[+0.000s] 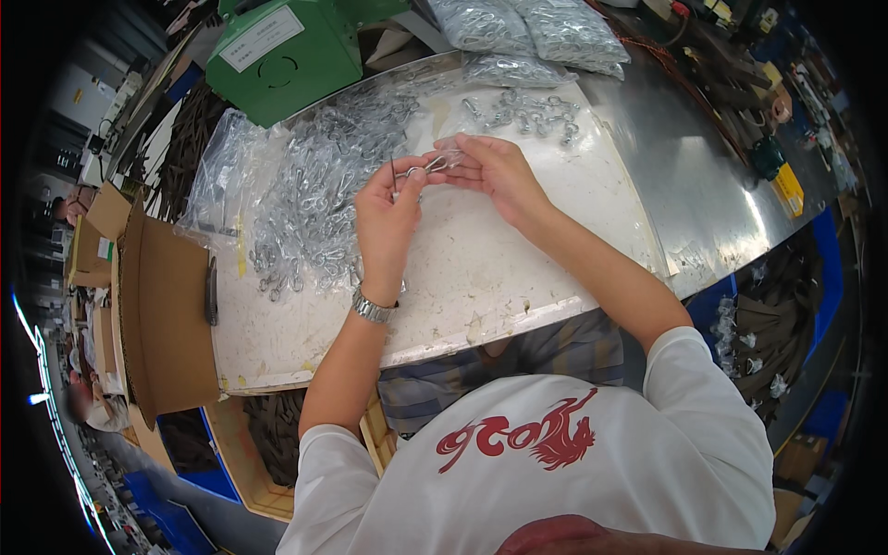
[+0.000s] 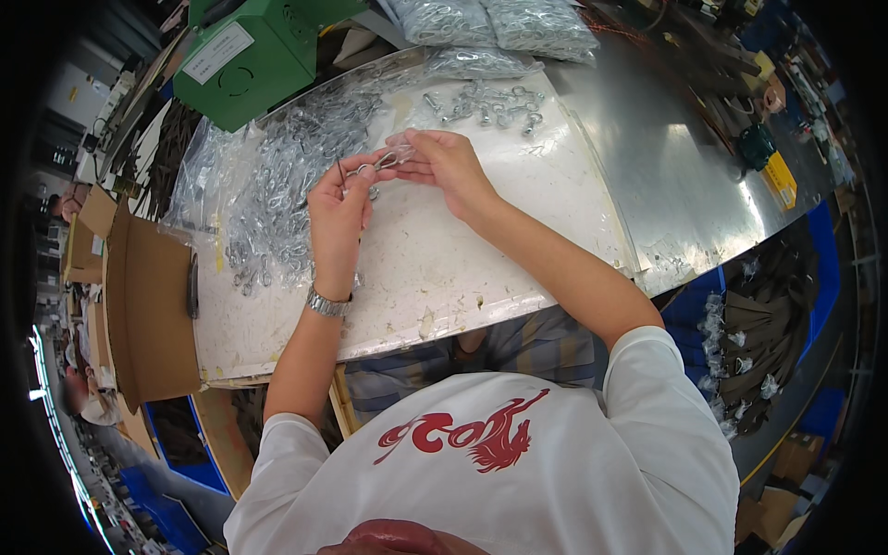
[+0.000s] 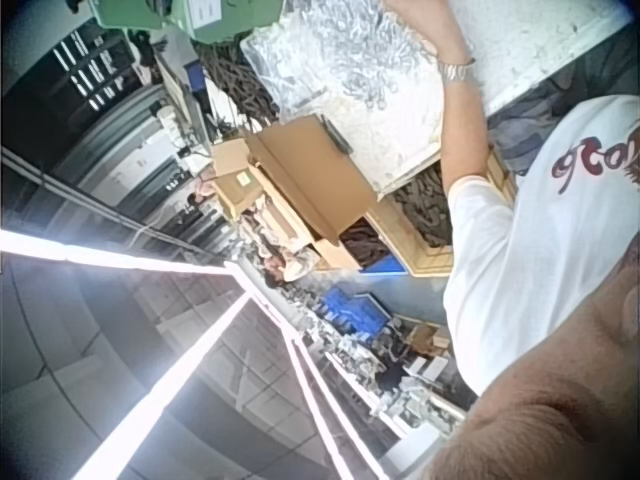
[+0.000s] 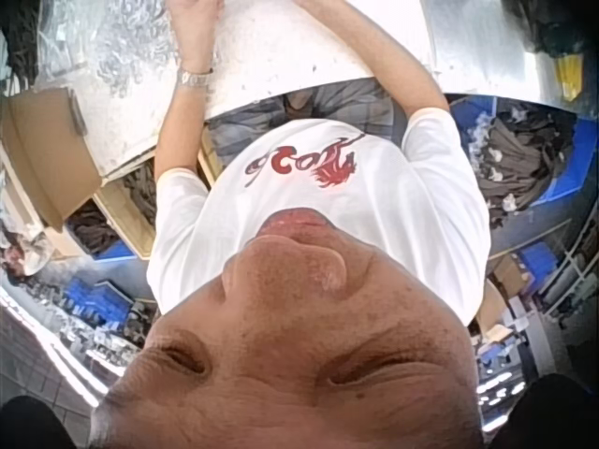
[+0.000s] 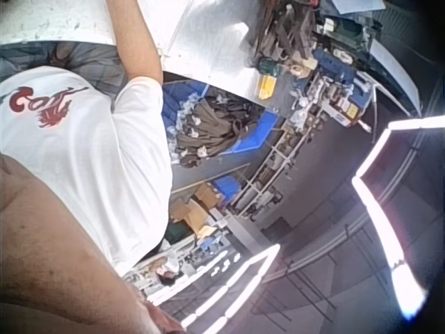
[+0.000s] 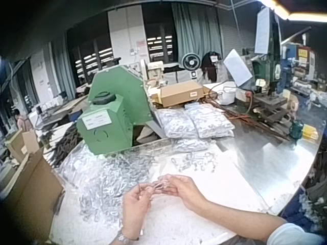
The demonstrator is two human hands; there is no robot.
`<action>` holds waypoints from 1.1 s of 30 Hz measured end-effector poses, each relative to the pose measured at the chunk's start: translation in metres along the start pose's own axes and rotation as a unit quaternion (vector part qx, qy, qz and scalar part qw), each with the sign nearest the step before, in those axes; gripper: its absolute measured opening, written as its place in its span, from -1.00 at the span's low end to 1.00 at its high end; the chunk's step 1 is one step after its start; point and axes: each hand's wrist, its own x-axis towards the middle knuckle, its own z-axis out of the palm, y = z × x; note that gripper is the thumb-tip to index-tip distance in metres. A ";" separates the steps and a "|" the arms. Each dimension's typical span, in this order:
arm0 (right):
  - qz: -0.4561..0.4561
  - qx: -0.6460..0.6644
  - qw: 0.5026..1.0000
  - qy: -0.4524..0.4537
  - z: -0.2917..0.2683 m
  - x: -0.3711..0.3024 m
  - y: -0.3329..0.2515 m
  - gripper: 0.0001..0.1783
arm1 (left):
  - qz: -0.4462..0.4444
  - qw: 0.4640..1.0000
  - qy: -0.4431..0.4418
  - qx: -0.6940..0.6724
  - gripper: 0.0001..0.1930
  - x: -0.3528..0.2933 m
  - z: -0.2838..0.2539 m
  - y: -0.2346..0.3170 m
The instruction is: The person is assembling small metal hardware parts, likely hooks or fasteners, by connecting them by hand on a workshop table.
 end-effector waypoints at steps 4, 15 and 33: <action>-0.013 -0.020 1.000 0.019 -0.001 0.000 -0.002 -0.61 | -0.002 1.000 0.006 0.007 -0.79 -0.001 0.003 0.004; -0.043 -0.034 0.998 -0.010 0.005 0.000 0.008 -0.63 | -0.002 1.000 0.007 -0.028 -0.65 -0.002 0.004 0.002; -0.011 -0.164 0.983 -0.086 0.009 -0.006 -0.003 -0.72 | -0.055 0.997 -0.049 0.011 -0.78 0.013 -0.032 0.020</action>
